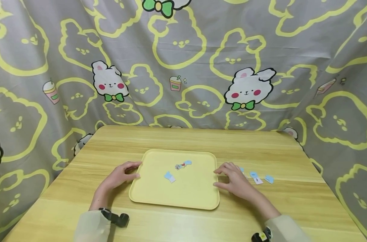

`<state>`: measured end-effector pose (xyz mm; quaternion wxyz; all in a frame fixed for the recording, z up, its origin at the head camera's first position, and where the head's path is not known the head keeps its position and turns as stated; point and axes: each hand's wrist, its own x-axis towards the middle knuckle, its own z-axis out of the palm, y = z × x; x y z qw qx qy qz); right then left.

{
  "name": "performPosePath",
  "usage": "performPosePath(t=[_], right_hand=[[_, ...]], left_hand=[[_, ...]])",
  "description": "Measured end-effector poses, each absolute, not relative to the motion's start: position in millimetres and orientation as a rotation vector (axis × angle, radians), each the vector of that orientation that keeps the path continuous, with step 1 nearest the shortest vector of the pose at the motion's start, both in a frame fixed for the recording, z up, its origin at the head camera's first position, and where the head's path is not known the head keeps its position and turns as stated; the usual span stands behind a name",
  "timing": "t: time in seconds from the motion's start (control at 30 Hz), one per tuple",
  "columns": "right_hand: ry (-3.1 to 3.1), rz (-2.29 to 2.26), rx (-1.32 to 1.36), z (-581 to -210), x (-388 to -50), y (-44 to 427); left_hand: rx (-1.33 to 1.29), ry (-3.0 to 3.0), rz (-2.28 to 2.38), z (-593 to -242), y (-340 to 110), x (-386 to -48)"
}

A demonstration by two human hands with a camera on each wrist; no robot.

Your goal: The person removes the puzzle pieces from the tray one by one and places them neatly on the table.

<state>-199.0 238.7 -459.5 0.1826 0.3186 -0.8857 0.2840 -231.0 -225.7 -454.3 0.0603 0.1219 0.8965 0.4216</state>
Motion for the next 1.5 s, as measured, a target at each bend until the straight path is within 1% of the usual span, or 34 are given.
performPosePath(t=[0.27, 0.53, 0.77, 1.0, 1.5], right_hand=[[-2.544, 0.791, 0.954, -456.0, -208.1, 210.2], [-2.681, 0.839, 1.008, -451.5, -214.3, 182.9], [-2.746, 0.769, 1.089, -448.0, -219.7, 160.6], [-2.752, 0.762, 1.176, -447.6, -224.4, 142.0], [-2.748, 0.632, 1.278, -448.1, -237.9, 109.4]], left_hand=[[0.33, 2.698, 1.308, -455.0, -227.1, -231.7], [0.364, 2.708, 1.31, -455.0, -228.5, -230.0], [0.364, 2.701, 1.322, -455.8, -227.3, -230.2], [0.344, 2.693, 1.344, -457.6, -226.0, -230.8], [0.322, 2.699, 1.351, -455.7, -223.6, -230.6]])
